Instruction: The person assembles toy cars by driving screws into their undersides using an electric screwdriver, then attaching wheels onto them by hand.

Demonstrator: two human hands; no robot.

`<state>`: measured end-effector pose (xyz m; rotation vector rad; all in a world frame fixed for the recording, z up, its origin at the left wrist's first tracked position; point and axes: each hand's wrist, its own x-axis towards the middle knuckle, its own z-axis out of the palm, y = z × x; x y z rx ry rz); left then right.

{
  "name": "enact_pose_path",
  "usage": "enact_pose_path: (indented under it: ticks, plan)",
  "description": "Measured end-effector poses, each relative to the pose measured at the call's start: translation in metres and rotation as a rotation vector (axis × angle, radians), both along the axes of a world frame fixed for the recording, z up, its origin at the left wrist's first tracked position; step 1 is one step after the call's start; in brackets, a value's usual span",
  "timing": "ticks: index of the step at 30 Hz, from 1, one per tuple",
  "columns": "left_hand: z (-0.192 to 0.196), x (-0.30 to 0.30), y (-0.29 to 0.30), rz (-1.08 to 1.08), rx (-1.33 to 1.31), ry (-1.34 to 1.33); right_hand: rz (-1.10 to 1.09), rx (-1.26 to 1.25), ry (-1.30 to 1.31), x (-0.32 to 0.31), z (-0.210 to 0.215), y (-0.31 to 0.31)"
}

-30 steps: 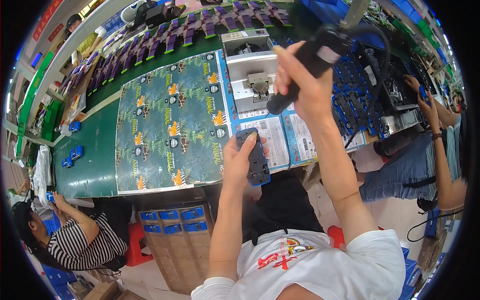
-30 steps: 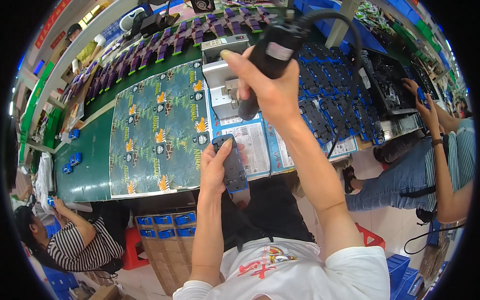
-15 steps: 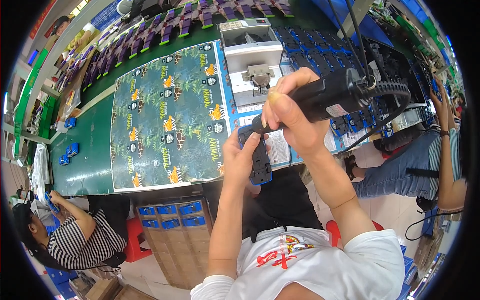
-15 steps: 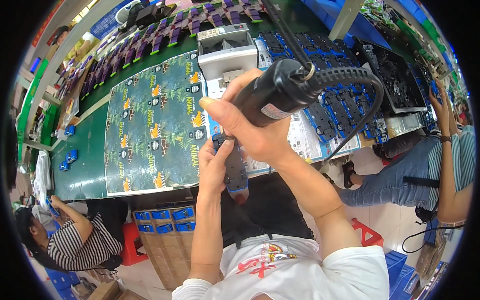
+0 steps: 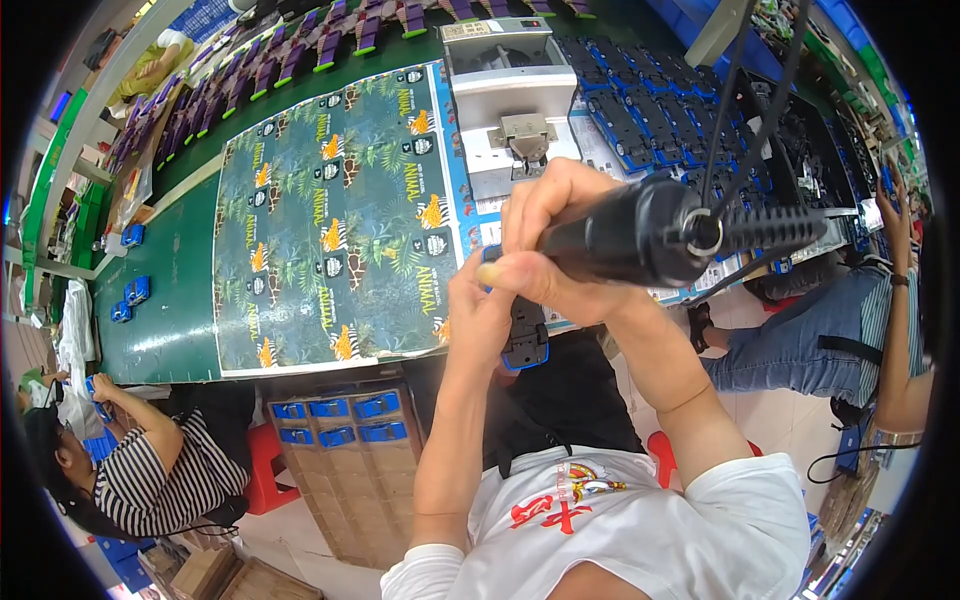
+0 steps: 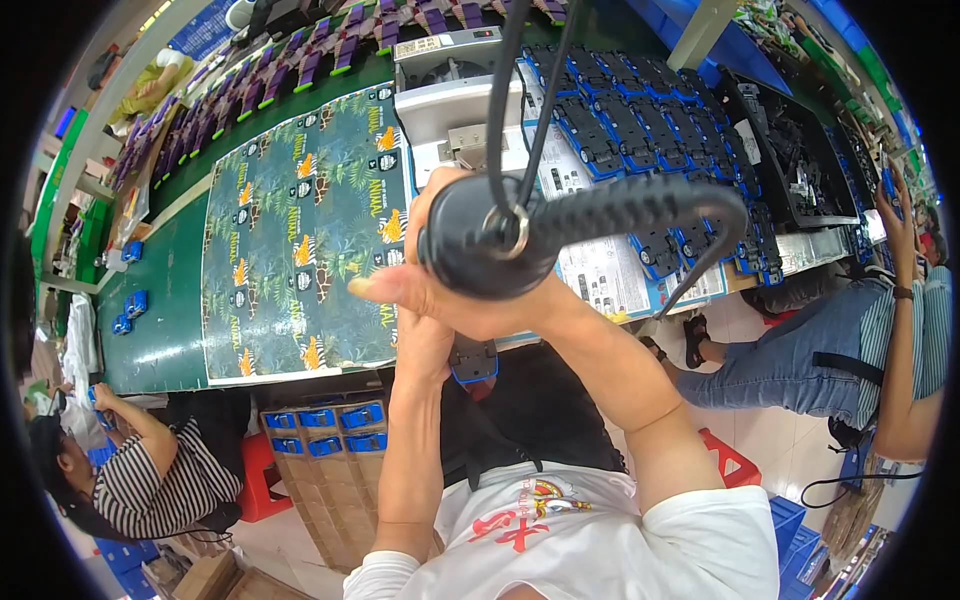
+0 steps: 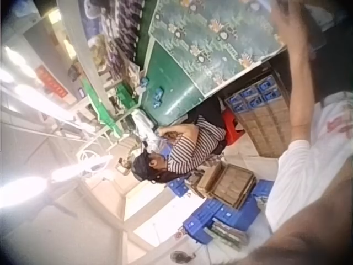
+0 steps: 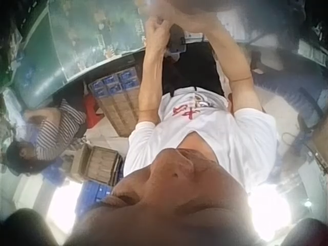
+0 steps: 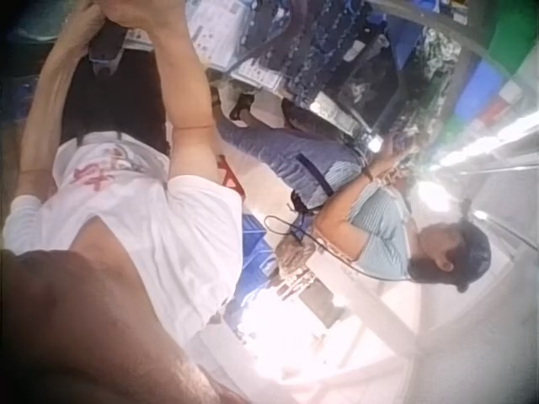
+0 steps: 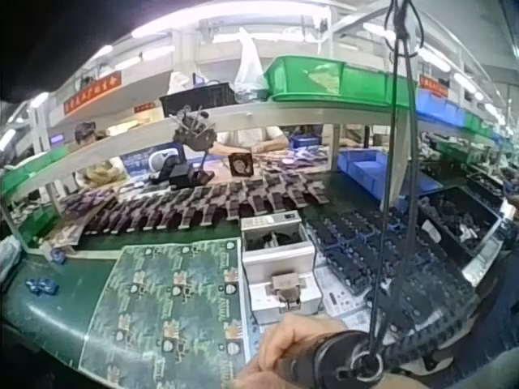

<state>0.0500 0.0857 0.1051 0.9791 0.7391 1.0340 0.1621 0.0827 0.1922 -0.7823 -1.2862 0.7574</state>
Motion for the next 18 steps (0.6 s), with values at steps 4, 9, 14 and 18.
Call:
enact_pose_path:
  ticks: [4,9,14,18]
  plan:
    - [-0.009,-0.004,0.002,-0.035,0.033,0.067,-0.079,0.05,-0.008,-0.004,0.003,-0.003]
    - [-0.004,0.002,0.001,-0.024,0.005,-0.01,-0.115,0.003,-0.105,0.003,0.002,-0.009]
    - [0.003,0.002,-0.002,-0.017,-0.015,0.011,0.026,0.132,-0.103,0.014,0.001,-0.01]
    - [0.006,-0.002,0.0,-0.047,-0.036,-0.063,0.011,0.191,-0.14,0.018,0.007,-0.01]
